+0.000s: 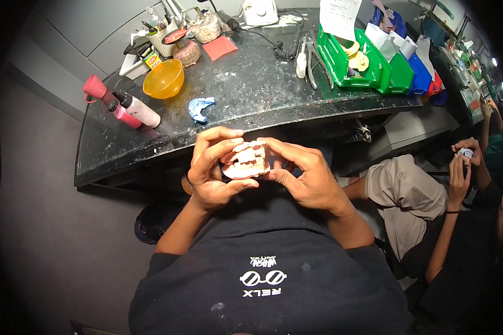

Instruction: The person places a purple dental impression onto a yellow plaster model, fits them together by hand, and then repeats this with a pink plaster model and a white dental piece.

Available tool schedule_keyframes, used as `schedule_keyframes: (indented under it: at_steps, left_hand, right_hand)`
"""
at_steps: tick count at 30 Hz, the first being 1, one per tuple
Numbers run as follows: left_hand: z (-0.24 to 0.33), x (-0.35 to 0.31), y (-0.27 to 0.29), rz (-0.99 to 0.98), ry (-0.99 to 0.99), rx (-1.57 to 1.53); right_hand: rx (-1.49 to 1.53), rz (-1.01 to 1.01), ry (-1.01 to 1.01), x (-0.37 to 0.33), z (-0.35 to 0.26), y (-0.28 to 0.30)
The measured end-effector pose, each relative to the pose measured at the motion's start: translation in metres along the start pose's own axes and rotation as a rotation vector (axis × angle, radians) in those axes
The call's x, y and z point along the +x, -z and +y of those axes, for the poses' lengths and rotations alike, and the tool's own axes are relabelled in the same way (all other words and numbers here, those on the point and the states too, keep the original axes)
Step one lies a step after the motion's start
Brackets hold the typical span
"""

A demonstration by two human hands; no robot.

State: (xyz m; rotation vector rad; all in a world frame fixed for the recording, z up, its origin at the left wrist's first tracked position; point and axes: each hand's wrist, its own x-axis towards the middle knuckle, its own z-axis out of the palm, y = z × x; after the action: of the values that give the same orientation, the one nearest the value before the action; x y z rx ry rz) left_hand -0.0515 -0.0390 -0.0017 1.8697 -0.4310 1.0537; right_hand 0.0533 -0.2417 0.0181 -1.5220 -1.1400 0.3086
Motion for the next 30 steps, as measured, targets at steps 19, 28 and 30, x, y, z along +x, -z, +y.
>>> schedule_keyframes:
  at_steps: [19,28,30]
  left_hand:
    - [-0.001,-0.001,-0.01,-0.031,0.045,0.126]
    - [0.001,-0.002,-0.014,-0.082,0.027,0.129]
    - [0.001,-0.002,-0.015,-0.073,0.031,0.108]
  right_hand:
    - [0.264,0.063,-0.227,0.002,0.002,-0.002]
    - [0.585,0.031,-0.373,0.003,0.014,0.0]
    - [0.716,-0.035,-0.429,0.002,0.014,0.002]
